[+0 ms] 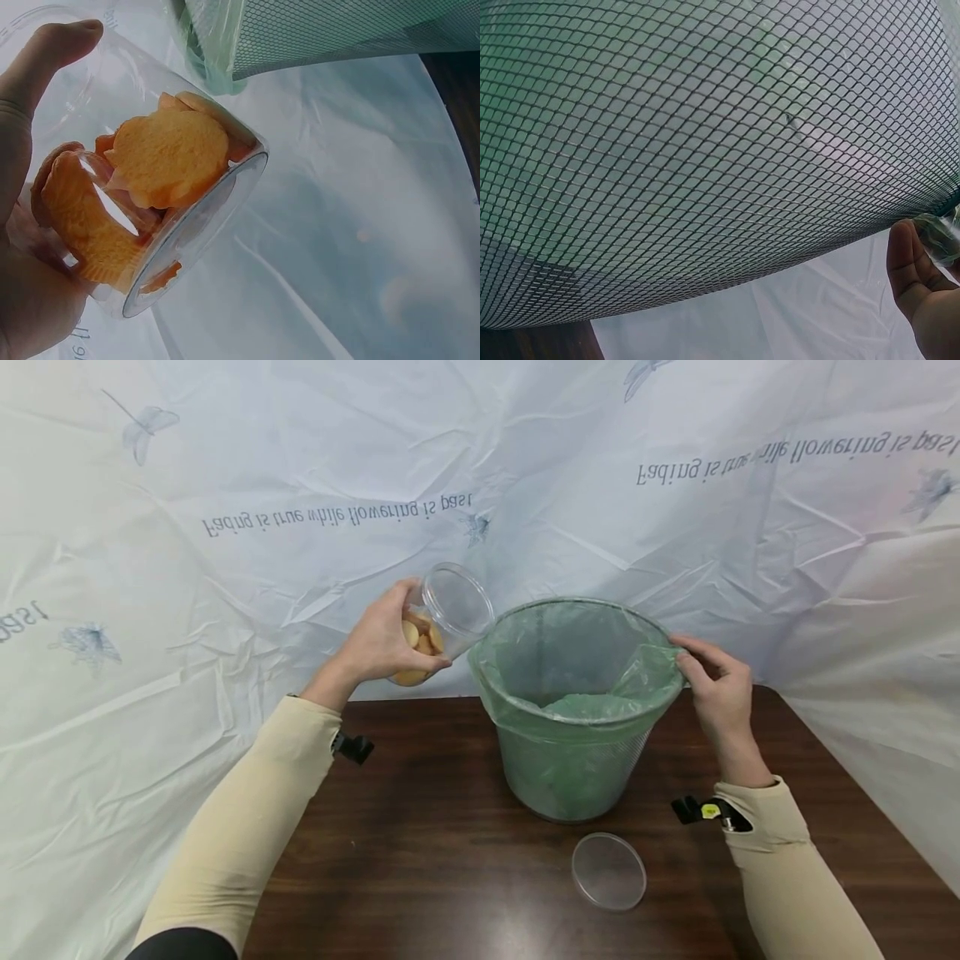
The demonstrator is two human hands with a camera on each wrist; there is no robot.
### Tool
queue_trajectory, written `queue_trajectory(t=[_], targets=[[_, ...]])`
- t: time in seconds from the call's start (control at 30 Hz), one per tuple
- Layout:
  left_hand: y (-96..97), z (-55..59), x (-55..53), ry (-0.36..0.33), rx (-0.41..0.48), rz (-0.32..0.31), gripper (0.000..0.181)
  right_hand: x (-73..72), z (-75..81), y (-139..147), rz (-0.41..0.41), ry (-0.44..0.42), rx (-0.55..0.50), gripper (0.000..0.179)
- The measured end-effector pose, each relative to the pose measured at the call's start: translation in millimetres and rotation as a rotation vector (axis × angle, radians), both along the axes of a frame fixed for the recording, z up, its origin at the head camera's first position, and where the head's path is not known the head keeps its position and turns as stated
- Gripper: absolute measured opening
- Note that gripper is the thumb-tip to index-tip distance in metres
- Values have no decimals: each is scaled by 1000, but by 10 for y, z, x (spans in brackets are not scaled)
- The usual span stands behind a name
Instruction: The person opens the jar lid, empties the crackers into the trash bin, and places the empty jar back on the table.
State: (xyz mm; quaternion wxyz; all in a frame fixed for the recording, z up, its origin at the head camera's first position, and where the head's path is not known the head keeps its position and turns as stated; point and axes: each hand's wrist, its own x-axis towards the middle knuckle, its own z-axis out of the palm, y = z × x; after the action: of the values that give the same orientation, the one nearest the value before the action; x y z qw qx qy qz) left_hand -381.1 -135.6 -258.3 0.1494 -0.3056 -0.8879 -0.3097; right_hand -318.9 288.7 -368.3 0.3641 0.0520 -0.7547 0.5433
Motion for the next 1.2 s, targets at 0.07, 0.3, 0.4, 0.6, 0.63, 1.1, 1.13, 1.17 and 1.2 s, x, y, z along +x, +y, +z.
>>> queue_trajectory(t=[0.07,0.3,0.4,0.6,0.63,1.1,1.13,1.17,1.2], targets=[[4,15,-1,6,-26,5,111,3,5,-2,-1,-3,4,27],[26,53,16,33,-101,21,113,12,5,-5,5,-1,9,27],[36,60,22,39,-116,23,113,11,7,-5,4,0,10,27],[55,87,23,14,-119,9,109,12,16,-4,4,7,9,27],[57,93,23,12,-125,8,109,14,17,-4,5,8,10,27],[122,143,34,70,-265,19,112,15,23,-7,14,13,-5,27],[127,143,34,73,-272,21,112,14,21,-4,15,15,-3,27],[132,142,36,77,-279,23,112,14,18,-2,16,20,-3,27],[137,142,35,80,-287,25,112,14,15,0,17,22,-3,27]])
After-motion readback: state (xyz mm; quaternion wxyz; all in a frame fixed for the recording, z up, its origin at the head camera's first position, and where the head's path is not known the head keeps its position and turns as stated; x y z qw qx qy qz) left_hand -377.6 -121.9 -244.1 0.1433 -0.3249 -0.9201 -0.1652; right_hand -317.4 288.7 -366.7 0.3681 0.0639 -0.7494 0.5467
